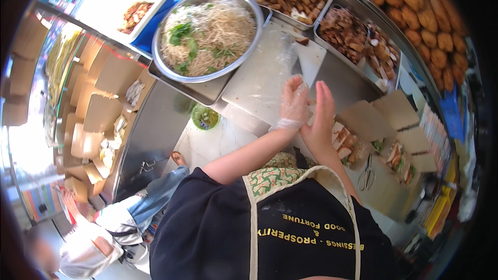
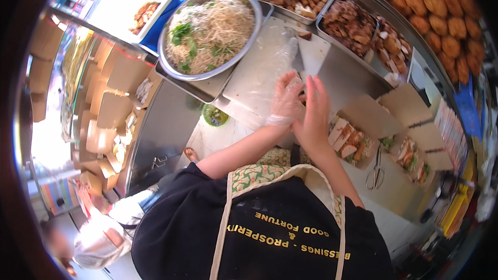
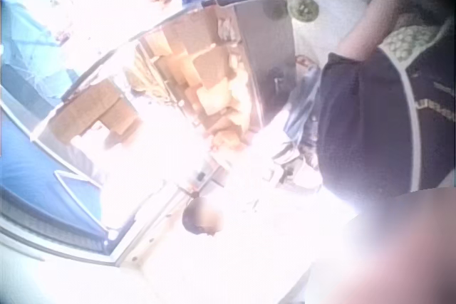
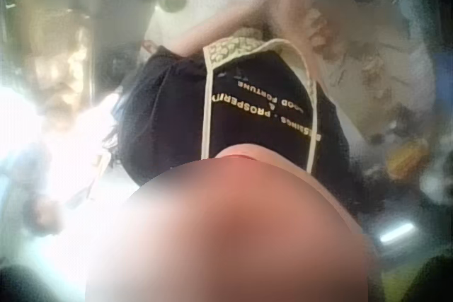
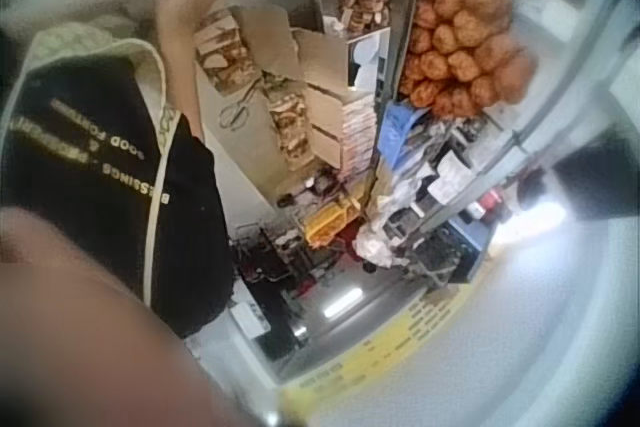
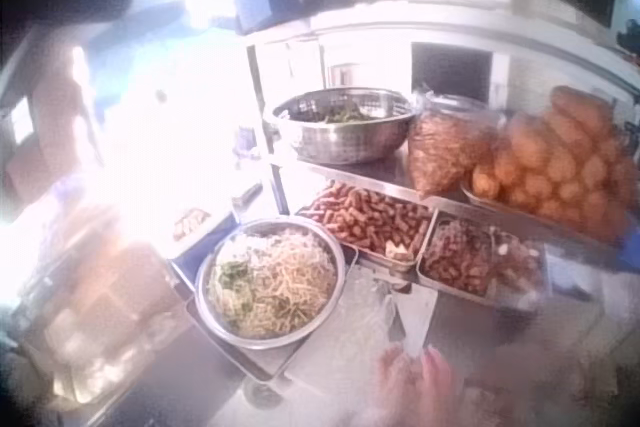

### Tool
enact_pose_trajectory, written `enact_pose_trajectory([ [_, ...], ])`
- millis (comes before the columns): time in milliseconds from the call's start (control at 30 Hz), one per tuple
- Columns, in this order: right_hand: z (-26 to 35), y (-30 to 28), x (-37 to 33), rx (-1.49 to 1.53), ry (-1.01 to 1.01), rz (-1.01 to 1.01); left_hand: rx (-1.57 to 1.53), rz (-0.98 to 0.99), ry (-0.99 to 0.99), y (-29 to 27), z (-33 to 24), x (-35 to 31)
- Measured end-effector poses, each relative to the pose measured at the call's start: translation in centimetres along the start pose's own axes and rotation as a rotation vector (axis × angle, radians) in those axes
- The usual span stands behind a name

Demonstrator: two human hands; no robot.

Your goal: The person assembles multiple food orders by placing rice, noodles, greens, and fried items into cardboard boxes. They use scissors to cut greens and a knife to handle ingredients, then place the completed boxes into plastic bags.

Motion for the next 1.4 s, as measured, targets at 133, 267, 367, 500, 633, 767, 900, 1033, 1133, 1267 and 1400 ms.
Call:
enact_pose_trajectory([
  [133,0.8,-0.4,0.7,0.056,-0.079,0.128,-0.111,-0.101,-0.118,-1.3,0.2,0.1],
  [267,0.9,0.4,0.1,0.005,-0.178,0.213,-0.135,-0.161,-0.016,-2.3,0.5,0.9],
  [367,-0.1,2.0,0.4,-0.011,-0.215,0.075,-0.142,-0.12,0.044,-1.9,1.9,0.6],
  [500,-2.9,3.2,2.0,0.006,-0.089,-0.027,-0.086,-0.028,0.262,-0.5,3.3,0.2],
  [633,-3.7,3.2,3.7,-0.037,-0.076,-0.052,0.176,0.044,0.205,-0.1,4.0,0.3],
  [767,-2.2,3.2,6.0,-0.133,-0.18,-0.081,0.233,0.066,0.345,-0.4,2.7,0.9],
  [900,-1.1,2.8,8.4,-0.138,-0.253,-0.193,0.316,0.133,0.43,1.0,1.5,2.1],
  [1033,-1.5,2.4,9.1,-0.209,-0.275,-0.261,0.346,0.202,0.55,2.2,0.5,1.1],
  [1133,-2.3,2.4,9.1,-0.198,-0.357,-0.227,0.368,0.311,0.338,1.6,0.2,-1.7],
  [1267,-3.8,2.5,9.8,-0.166,-0.286,-0.154,0.446,0.379,0.222,1.3,-1.0,-3.8],
  [1400,-4.3,1.9,10.5,-0.203,-0.15,-0.09,0.46,0.342,0.28,1.6,-1.9,-2.0],
])
Point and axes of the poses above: each hand's wrist, its own x-axis towards the middle knuckle, its own y-axis out of the palm, z = x × y, the point moved 3 cm from there along x, towards the middle knuckle, and after that the axes turned 12 degrees about -x, right-handed, at the moved point
